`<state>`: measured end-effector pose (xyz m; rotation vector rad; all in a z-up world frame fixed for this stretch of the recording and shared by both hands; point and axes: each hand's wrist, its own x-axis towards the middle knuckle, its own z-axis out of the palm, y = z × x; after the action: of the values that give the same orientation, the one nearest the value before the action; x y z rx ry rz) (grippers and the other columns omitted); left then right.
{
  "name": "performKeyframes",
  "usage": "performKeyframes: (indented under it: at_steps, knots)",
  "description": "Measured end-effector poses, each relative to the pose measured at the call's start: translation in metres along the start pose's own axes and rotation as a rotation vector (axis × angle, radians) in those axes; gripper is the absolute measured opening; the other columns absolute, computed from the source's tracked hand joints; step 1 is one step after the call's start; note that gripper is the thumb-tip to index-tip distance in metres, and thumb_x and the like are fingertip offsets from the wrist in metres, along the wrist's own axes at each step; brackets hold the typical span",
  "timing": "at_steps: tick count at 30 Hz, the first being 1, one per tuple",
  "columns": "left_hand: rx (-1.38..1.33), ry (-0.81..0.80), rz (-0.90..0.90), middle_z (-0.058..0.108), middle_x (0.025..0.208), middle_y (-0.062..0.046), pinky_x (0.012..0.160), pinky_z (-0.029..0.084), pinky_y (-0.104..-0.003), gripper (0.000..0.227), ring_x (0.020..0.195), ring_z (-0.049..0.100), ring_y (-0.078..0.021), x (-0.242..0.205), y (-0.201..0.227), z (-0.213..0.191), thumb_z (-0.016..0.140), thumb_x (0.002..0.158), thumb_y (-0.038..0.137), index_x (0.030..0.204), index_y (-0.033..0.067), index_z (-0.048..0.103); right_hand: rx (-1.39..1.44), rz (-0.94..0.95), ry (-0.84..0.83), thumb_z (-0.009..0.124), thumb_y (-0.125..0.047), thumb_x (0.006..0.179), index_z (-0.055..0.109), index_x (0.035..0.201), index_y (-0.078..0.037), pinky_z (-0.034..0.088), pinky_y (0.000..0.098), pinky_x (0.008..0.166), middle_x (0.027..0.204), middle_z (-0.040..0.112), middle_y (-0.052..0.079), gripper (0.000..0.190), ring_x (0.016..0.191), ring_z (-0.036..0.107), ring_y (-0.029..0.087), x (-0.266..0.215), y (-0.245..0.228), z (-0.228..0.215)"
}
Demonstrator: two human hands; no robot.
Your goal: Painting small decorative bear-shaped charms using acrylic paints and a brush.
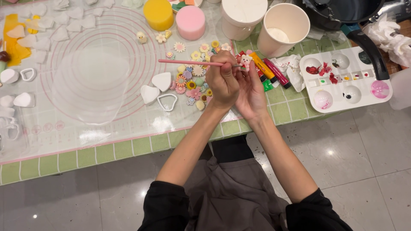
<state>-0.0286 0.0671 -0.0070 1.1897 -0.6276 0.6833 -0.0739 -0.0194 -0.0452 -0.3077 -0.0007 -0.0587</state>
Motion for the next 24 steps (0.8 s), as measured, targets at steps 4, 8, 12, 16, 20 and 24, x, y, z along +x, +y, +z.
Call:
performKeyframes:
  at_steps: [4, 8, 12, 16, 20, 24]
  knots:
    - [0.006, -0.007, 0.011, 0.055, 0.079, -0.006, 0.063, 0.042, -0.030, 0.032, 0.066, 0.050, -0.0155, 0.000, -0.001, 0.000, 0.042, 0.116, 0.032, 0.100, 0.0053, 0.048, -0.024, -0.004, 0.015, 0.056, -0.032, 0.109, 0.059, 0.133, -0.007, 0.052, 0.0316, 0.111, 0.125, 0.066, 0.006, 0.035, 0.119, 0.063, 0.014, -0.001, 0.001, 0.011]
    - [-0.022, 0.006, -0.010, 0.054, 0.078, -0.006, 0.060, 0.040, -0.028, 0.033, 0.063, 0.049, -0.0135, -0.001, -0.002, 0.000, 0.041, 0.116, 0.033, 0.099, 0.0049, 0.048, -0.033, -0.016, 0.022, 0.056, -0.032, 0.109, 0.059, 0.133, -0.006, 0.052, 0.0324, 0.112, 0.125, 0.065, 0.006, 0.036, 0.120, 0.062, 0.015, 0.000, 0.001, 0.003]
    - [-0.102, 0.019, -0.020, 0.053, 0.077, -0.004, 0.055, 0.038, -0.025, 0.034, 0.063, 0.047, -0.0125, -0.001, -0.001, 0.000, 0.041, 0.116, 0.034, 0.099, 0.0053, 0.047, -0.015, -0.021, -0.006, 0.056, -0.032, 0.111, 0.059, 0.135, -0.006, 0.052, 0.0321, 0.113, 0.125, 0.065, 0.006, 0.035, 0.120, 0.062, 0.016, 0.000, 0.001, 0.000]
    - [-0.081, 0.015, -0.015, 0.052, 0.077, -0.005, 0.059, 0.038, -0.028, 0.034, 0.063, 0.046, -0.0124, -0.003, -0.002, 0.001, 0.042, 0.116, 0.034, 0.099, 0.0048, 0.047, -0.015, -0.014, 0.003, 0.055, -0.032, 0.111, 0.059, 0.134, -0.006, 0.052, 0.0319, 0.112, 0.125, 0.065, 0.006, 0.035, 0.120, 0.062, 0.015, 0.000, 0.001, 0.000]
    - [-0.060, 0.012, 0.008, 0.052, 0.077, -0.005, 0.056, 0.038, -0.026, 0.033, 0.064, 0.046, -0.0133, -0.003, -0.002, 0.002, 0.042, 0.116, 0.034, 0.100, 0.0052, 0.048, -0.019, -0.013, -0.002, 0.055, -0.032, 0.110, 0.058, 0.135, -0.007, 0.052, 0.0317, 0.112, 0.126, 0.065, 0.006, 0.036, 0.121, 0.062, 0.015, 0.000, 0.000, 0.000]
    - [-0.041, 0.013, 0.024, 0.053, 0.078, -0.006, 0.057, 0.039, -0.027, 0.032, 0.064, 0.047, -0.0145, -0.003, -0.002, 0.002, 0.043, 0.115, 0.034, 0.100, 0.0054, 0.048, -0.026, -0.006, -0.007, 0.055, -0.033, 0.111, 0.058, 0.136, -0.006, 0.052, 0.0320, 0.111, 0.127, 0.065, 0.006, 0.037, 0.122, 0.062, 0.015, 0.000, 0.000, -0.001]
